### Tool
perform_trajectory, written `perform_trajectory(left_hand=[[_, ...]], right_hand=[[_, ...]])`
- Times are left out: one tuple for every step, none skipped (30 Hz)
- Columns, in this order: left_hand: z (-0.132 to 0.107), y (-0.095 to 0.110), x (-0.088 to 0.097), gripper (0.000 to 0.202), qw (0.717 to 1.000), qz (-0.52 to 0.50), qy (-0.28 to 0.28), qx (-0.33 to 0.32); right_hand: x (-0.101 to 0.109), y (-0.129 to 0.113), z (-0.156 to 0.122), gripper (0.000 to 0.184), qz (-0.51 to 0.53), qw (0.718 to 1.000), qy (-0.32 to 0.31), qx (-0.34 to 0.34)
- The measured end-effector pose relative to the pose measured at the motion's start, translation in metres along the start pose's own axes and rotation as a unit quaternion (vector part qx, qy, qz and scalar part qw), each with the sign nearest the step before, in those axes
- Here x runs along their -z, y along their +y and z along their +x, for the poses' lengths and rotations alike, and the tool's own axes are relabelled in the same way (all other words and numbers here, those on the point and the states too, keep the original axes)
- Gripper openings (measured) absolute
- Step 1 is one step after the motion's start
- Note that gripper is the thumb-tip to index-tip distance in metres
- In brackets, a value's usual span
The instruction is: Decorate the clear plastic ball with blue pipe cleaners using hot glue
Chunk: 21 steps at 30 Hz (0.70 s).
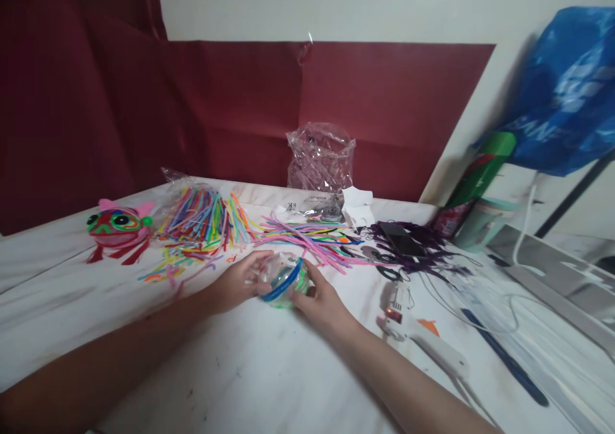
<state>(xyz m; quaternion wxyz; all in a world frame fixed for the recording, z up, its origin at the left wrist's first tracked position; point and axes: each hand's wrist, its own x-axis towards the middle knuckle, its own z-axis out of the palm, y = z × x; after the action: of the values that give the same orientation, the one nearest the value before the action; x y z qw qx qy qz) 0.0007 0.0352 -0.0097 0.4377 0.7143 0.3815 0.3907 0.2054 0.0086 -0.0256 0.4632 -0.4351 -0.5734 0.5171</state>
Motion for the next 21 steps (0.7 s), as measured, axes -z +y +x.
perform_trajectory(left_hand=[[0.000, 0.000, -0.001, 0.070, 1.000, 0.008, 0.010, -0.001], [0.000, -0.001, -0.003, 0.069, 1.000, 0.014, 0.020, -0.002], [-0.001, -0.002, -0.004, 0.069, 1.000, 0.014, 0.027, -0.003], [-0.002, -0.003, -0.006, 0.068, 0.999, 0.010, 0.031, -0.005], [-0.002, -0.004, -0.008, 0.067, 0.999, 0.001, 0.034, -0.008], [-0.003, -0.004, -0.010, 0.067, 0.999, -0.009, 0.037, -0.011], [-0.003, -0.004, -0.012, 0.066, 0.999, -0.017, 0.038, -0.014], [-0.004, -0.004, -0.013, 0.066, 0.999, -0.022, 0.039, -0.017], [-0.004, -0.004, -0.015, 0.065, 0.999, -0.023, 0.041, -0.017], [-0.004, -0.004, -0.016, 0.065, 0.999, -0.023, 0.043, -0.016], [-0.005, -0.003, -0.017, 0.065, 0.999, -0.022, 0.043, -0.015], [-0.005, -0.003, -0.018, 0.065, 0.999, -0.022, 0.045, -0.014], [-0.005, -0.003, -0.018, 0.064, 0.999, -0.025, 0.045, -0.014], [-0.006, -0.002, -0.018, 0.064, 0.998, -0.031, 0.046, -0.013], [-0.006, -0.002, -0.019, 0.063, 0.998, -0.039, 0.045, -0.012], [-0.006, -0.001, -0.019, 0.063, 0.998, -0.048, 0.043, -0.009], [-0.006, -0.001, -0.019, 0.064, 0.997, -0.059, 0.039, -0.004], [-0.005, -0.002, -0.018, 0.064, 0.997, -0.071, 0.035, 0.000], [-0.004, -0.002, -0.018, 0.065, 0.996, -0.081, 0.031, 0.004], [-0.003, -0.003, -0.017, 0.065, 0.996, -0.090, 0.028, 0.006], [-0.002, -0.004, -0.016, 0.065, 0.995, -0.096, 0.024, 0.007]], right_hand=[[-0.001, 0.000, -0.001, 0.070, -0.006, 1.000, 0.007, -0.004], [-0.001, 0.001, -0.001, 0.070, -0.011, 1.000, 0.013, -0.004], [-0.001, 0.001, -0.001, 0.070, -0.014, 1.000, 0.016, -0.002], [-0.001, 0.003, -0.001, 0.068, -0.015, 1.000, 0.019, 0.002], [-0.001, 0.005, -0.001, 0.066, -0.013, 1.000, 0.022, 0.007], [-0.001, 0.007, 0.000, 0.063, -0.009, 1.000, 0.024, 0.011], [0.000, 0.009, 0.000, 0.061, -0.005, 1.000, 0.025, 0.015], [0.000, 0.011, 0.000, 0.059, -0.001, 0.999, 0.028, 0.018], [0.001, 0.012, 0.000, 0.058, 0.003, 0.999, 0.030, 0.021], [0.001, 0.014, 0.000, 0.057, 0.006, 0.999, 0.033, 0.024], [0.001, 0.014, 0.000, 0.057, 0.007, 0.999, 0.034, 0.027], [0.001, 0.015, -0.001, 0.056, 0.008, 0.999, 0.036, 0.030], [0.000, 0.015, -0.002, 0.055, 0.009, 0.999, 0.038, 0.034], [0.000, 0.015, -0.002, 0.054, 0.011, 0.998, 0.040, 0.037], [0.000, 0.014, -0.003, 0.053, 0.014, 0.998, 0.043, 0.040], [-0.001, 0.014, -0.003, 0.053, 0.018, 0.998, 0.045, 0.043], [0.000, 0.013, -0.003, 0.053, 0.022, 0.998, 0.046, 0.046], [0.000, 0.012, -0.003, 0.053, 0.025, 0.998, 0.043, 0.048], [0.000, 0.011, -0.003, 0.053, 0.028, 0.998, 0.035, 0.046], [0.001, 0.009, -0.003, 0.053, 0.033, 0.998, 0.023, 0.041], [0.001, 0.007, -0.003, 0.052, 0.038, 0.999, 0.011, 0.035]])
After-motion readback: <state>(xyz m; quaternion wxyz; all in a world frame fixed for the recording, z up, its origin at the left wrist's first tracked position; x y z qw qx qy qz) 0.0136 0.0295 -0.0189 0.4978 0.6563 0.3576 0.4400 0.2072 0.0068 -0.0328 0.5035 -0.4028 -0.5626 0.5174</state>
